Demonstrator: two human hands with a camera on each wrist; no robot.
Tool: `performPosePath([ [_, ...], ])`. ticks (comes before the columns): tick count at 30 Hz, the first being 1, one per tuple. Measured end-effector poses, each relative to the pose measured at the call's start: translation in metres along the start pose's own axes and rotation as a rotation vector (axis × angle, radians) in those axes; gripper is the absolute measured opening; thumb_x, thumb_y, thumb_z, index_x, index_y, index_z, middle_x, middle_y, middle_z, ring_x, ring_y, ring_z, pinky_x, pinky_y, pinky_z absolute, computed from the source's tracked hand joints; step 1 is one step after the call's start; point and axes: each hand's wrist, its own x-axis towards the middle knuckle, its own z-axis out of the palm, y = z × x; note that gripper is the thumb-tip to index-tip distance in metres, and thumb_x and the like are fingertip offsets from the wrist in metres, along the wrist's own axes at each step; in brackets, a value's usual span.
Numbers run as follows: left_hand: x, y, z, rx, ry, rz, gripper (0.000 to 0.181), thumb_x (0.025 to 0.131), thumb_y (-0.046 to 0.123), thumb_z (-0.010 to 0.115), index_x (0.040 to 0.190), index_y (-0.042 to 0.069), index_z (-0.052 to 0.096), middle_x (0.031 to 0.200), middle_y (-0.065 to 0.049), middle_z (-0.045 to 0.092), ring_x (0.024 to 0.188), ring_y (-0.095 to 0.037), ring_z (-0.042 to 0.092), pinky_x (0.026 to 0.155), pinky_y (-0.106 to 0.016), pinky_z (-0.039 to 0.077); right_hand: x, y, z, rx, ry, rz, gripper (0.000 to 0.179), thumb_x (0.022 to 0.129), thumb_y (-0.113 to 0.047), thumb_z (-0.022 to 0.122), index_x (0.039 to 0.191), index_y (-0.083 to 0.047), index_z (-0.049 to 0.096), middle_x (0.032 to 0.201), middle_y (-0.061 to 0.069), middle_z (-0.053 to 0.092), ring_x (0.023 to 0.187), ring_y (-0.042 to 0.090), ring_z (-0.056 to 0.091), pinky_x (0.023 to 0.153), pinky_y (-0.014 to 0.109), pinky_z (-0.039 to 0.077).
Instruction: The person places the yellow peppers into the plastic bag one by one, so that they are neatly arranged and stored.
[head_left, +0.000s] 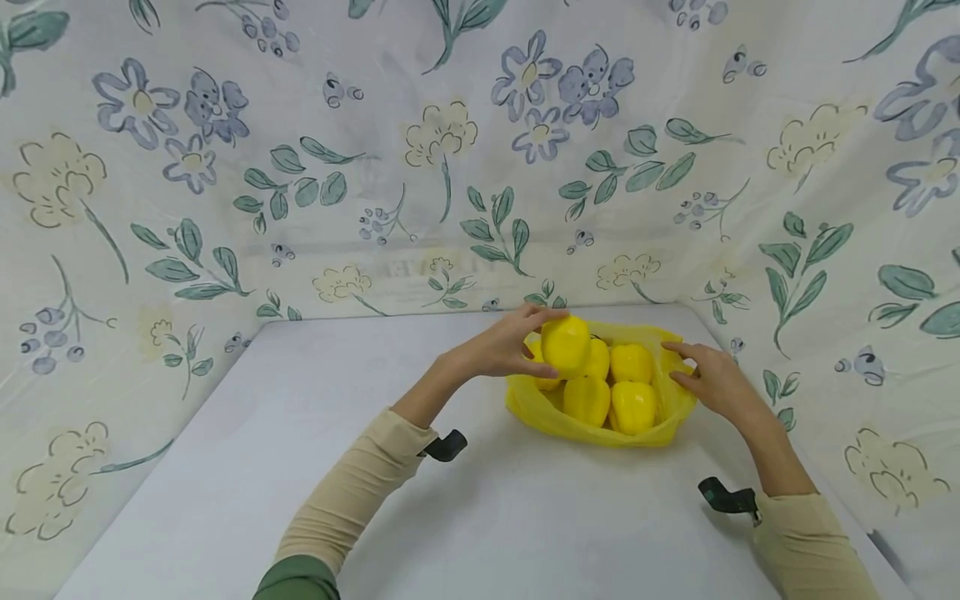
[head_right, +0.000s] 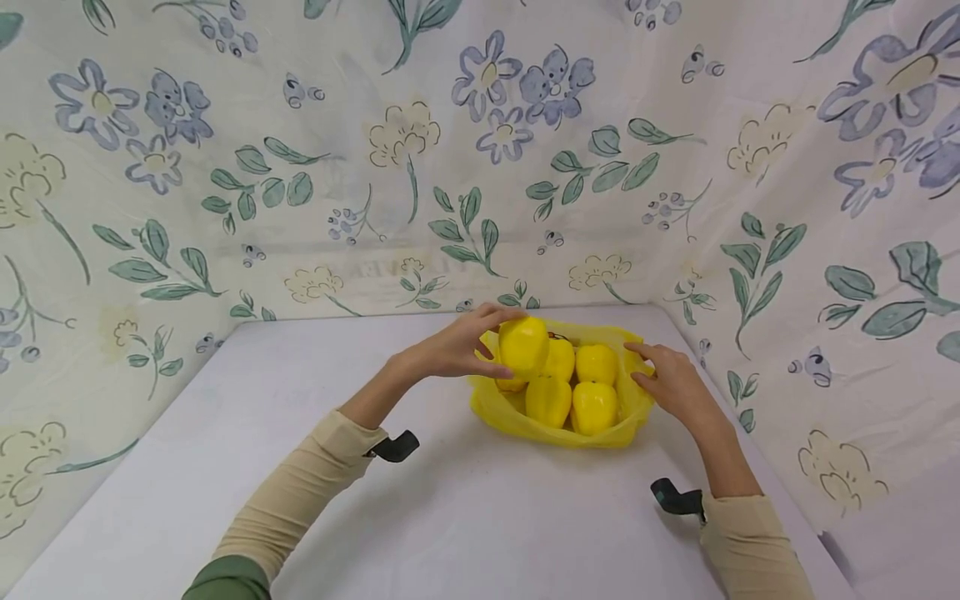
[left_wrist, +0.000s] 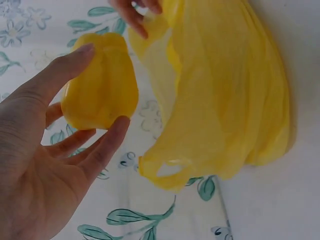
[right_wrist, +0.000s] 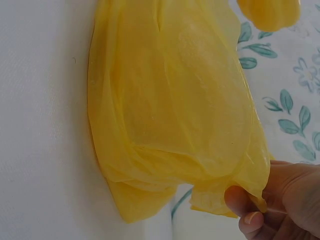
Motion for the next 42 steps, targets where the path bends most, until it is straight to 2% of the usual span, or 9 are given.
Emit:
performPosePath([
  [7,-0.003,-0.007,0.013,0.084,-0.037,-0.027,0.087,0.079,0.042,0.08,0.152,0.025,0.035,0.147,-0.006,0.04,0.125,-0.02,0.048,0.106,-0.038,0.048,0.0,0.001,0.001,-0.001,-0.006,0.005,0.048,0.092,-0.007,0.065,0.138,0.0,0.052,0.124,0.032,0.06,0.071,0.019,0.057,0.06,0.021,0.052],
  [16,-0.011,-0.014,0.021,0.095,-0.056,-0.056,0.087,0.079,0.04,0.081,0.151,0.022,0.036,0.144,-0.007,0.042,0.121,-0.02,0.049,0.104,-0.036,0.048,0.0,-0.001,-0.001,-0.001,-0.009,0.016,0.048,0.093,-0.008,0.064,0.138,0.0,0.051,0.125,0.032,0.059,0.073,0.02,0.059,0.062,0.027,0.056],
  [25,-0.016,-0.02,0.028,0.124,-0.086,-0.109,0.088,0.08,0.041,0.08,0.152,0.028,0.033,0.143,-0.006,0.043,0.122,-0.02,0.049,0.104,-0.037,0.048,0.0,0.001,0.001,-0.004,-0.006,0.024,0.048,0.093,-0.008,0.064,0.138,-0.001,0.051,0.123,0.031,0.06,0.073,0.019,0.057,0.061,0.023,0.053],
  [35,-0.019,-0.024,0.029,0.116,-0.08,-0.106,0.089,0.08,0.042,0.08,0.153,0.024,0.033,0.138,-0.006,0.045,0.118,-0.019,0.051,0.101,-0.036,0.049,0.0,0.0,0.0,0.002,0.002,0.017,0.048,0.092,-0.008,0.065,0.138,-0.001,0.051,0.122,0.031,0.061,0.073,0.02,0.058,0.06,0.021,0.052],
  [42,-0.023,-0.029,0.031,0.104,-0.091,-0.132,0.088,0.08,0.044,0.079,0.153,0.024,0.033,0.142,-0.007,0.043,0.12,-0.018,0.05,0.102,-0.035,0.048,-0.001,0.0,0.0,0.006,0.003,0.013,0.048,0.092,-0.007,0.065,0.138,0.0,0.051,0.122,0.03,0.061,0.074,0.02,0.058,0.062,0.024,0.055],
])
